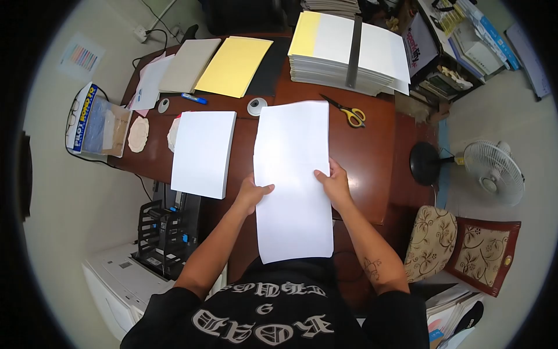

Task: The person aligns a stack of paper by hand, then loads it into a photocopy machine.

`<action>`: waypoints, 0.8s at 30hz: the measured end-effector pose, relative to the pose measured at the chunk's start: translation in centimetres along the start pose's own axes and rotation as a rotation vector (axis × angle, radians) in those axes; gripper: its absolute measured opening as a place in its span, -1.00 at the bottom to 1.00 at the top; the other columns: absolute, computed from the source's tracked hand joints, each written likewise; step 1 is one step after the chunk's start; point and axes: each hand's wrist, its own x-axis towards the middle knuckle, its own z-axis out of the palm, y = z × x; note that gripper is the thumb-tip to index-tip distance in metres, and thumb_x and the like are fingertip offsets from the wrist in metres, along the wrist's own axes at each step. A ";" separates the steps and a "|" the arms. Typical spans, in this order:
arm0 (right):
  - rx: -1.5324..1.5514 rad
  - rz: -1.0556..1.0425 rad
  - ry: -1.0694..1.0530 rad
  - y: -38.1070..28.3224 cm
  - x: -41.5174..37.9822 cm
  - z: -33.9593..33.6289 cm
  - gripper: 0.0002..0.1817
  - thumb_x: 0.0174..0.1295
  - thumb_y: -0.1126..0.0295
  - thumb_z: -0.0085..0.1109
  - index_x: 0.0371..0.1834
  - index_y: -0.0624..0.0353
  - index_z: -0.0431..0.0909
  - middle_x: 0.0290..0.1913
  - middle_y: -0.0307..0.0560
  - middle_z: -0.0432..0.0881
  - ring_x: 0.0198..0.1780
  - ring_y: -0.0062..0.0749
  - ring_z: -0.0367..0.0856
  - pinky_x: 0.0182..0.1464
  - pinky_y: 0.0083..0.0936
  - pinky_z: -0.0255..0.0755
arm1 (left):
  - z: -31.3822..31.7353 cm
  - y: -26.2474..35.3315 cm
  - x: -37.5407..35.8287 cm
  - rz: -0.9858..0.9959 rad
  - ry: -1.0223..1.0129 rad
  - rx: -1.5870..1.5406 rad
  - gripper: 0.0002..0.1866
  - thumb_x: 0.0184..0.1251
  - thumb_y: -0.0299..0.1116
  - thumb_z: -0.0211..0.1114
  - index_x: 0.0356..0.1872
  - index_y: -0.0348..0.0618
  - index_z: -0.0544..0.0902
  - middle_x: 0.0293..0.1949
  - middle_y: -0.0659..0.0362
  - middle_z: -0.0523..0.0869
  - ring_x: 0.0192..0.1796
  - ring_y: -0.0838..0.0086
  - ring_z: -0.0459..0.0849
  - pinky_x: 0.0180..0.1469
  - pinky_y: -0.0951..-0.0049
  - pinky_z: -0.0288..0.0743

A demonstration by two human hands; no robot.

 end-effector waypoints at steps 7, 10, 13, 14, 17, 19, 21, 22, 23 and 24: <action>-0.822 -0.241 0.049 -0.7 -3.6 1.7 -0.56 0.19 0.61 0.16 0.17 0.33 0.39 -0.03 0.21 0.65 -0.08 0.04 0.69 -0.03 -0.24 0.56 | -0.5 0.9 0.9 -0.110 -0.044 0.095 -0.52 0.44 -0.36 0.16 0.25 -0.49 0.35 0.12 -0.18 0.57 0.14 0.15 0.61 0.15 0.20 0.52; -1.062 -0.510 0.027 1.2 -3.9 1.0 -0.60 0.16 0.60 0.15 0.09 0.32 0.38 -0.14 0.28 0.65 -0.13 0.23 0.64 -0.08 -0.13 0.54 | -0.8 2.1 1.0 -0.201 -0.070 0.074 -0.52 0.41 -0.39 0.17 0.23 -0.53 0.37 0.14 -0.17 0.56 0.15 0.17 0.60 0.14 0.22 0.51; -1.112 -0.579 0.012 2.2 -3.0 0.4 -0.56 0.14 0.59 0.19 0.12 0.31 0.37 -0.14 0.22 0.67 -0.15 0.15 0.67 -0.09 -0.17 0.55 | -1.3 -0.1 2.8 -0.143 -0.087 0.118 -0.50 0.44 -0.36 0.18 0.23 -0.56 0.34 0.11 -0.22 0.57 0.10 0.11 0.64 0.10 0.15 0.57; -1.112 -0.560 0.009 1.8 -2.5 0.3 -0.53 0.13 0.59 0.20 0.14 0.31 0.37 -0.13 0.20 0.67 -0.15 0.10 0.69 -0.08 -0.20 0.56 | -1.4 -0.5 2.7 -0.139 -0.109 0.109 -0.50 0.44 -0.37 0.18 0.24 -0.55 0.34 0.11 -0.22 0.56 0.11 0.12 0.63 0.10 0.16 0.57; -0.505 -0.074 0.010 1.3 1.2 -1.4 -0.46 0.08 0.56 0.30 0.17 0.34 0.38 -0.05 0.16 0.67 -0.16 -0.09 0.72 -0.06 -0.28 0.57 | -1.2 0.6 1.5 -0.074 -0.134 0.117 -0.52 0.43 -0.41 0.16 0.26 -0.50 0.34 0.15 -0.19 0.55 0.15 0.16 0.60 0.14 0.19 0.53; -0.288 0.057 0.039 0.9 1.5 -1.4 -0.42 0.04 0.50 0.38 0.16 0.39 0.40 -0.08 0.16 0.67 -0.16 -0.20 0.72 -0.05 -0.32 0.58 | -1.0 1.1 0.2 -0.016 -0.109 0.196 -0.53 0.42 -0.46 0.14 0.29 -0.44 0.34 0.20 -0.15 0.53 0.22 0.19 0.55 0.22 0.23 0.46; -0.294 0.006 0.013 1.9 2.1 -1.8 -0.41 0.05 0.49 0.38 0.16 0.42 0.38 -0.11 0.17 0.68 -0.17 -0.19 0.72 -0.04 -0.31 0.58 | -0.9 2.1 -1.0 -0.069 -0.092 0.159 -0.52 0.43 -0.42 0.16 0.27 -0.48 0.33 0.18 -0.20 0.53 0.20 0.15 0.56 0.20 0.19 0.48; -0.384 0.032 -0.009 1.7 1.8 -1.7 -0.40 0.07 0.49 0.35 0.19 0.41 0.35 -0.12 0.18 0.67 -0.18 -0.15 0.72 -0.04 -0.29 0.57 | -0.8 2.6 -2.0 -0.104 -0.085 0.143 -0.51 0.43 -0.40 0.18 0.27 -0.50 0.33 0.17 -0.22 0.53 0.19 0.13 0.57 0.19 0.17 0.48; -0.473 0.061 -0.032 1.4 1.7 -1.6 -0.38 0.08 0.50 0.33 0.22 0.40 0.31 -0.12 0.20 0.67 -0.19 -0.12 0.72 -0.04 -0.26 0.57 | -0.8 2.6 -2.6 -0.141 -0.080 0.127 -0.50 0.44 -0.39 0.19 0.26 -0.53 0.32 0.16 -0.25 0.52 0.19 0.11 0.57 0.18 0.15 0.49; -0.565 0.077 -0.056 0.4 1.7 -1.3 -0.36 0.10 0.50 0.30 0.25 0.38 0.27 -0.12 0.21 0.67 -0.20 -0.09 0.72 -0.04 -0.24 0.57 | -0.6 2.7 -2.4 -0.151 -0.067 0.155 -0.50 0.43 -0.38 0.20 0.24 -0.53 0.33 0.15 -0.24 0.53 0.17 0.10 0.58 0.17 0.13 0.50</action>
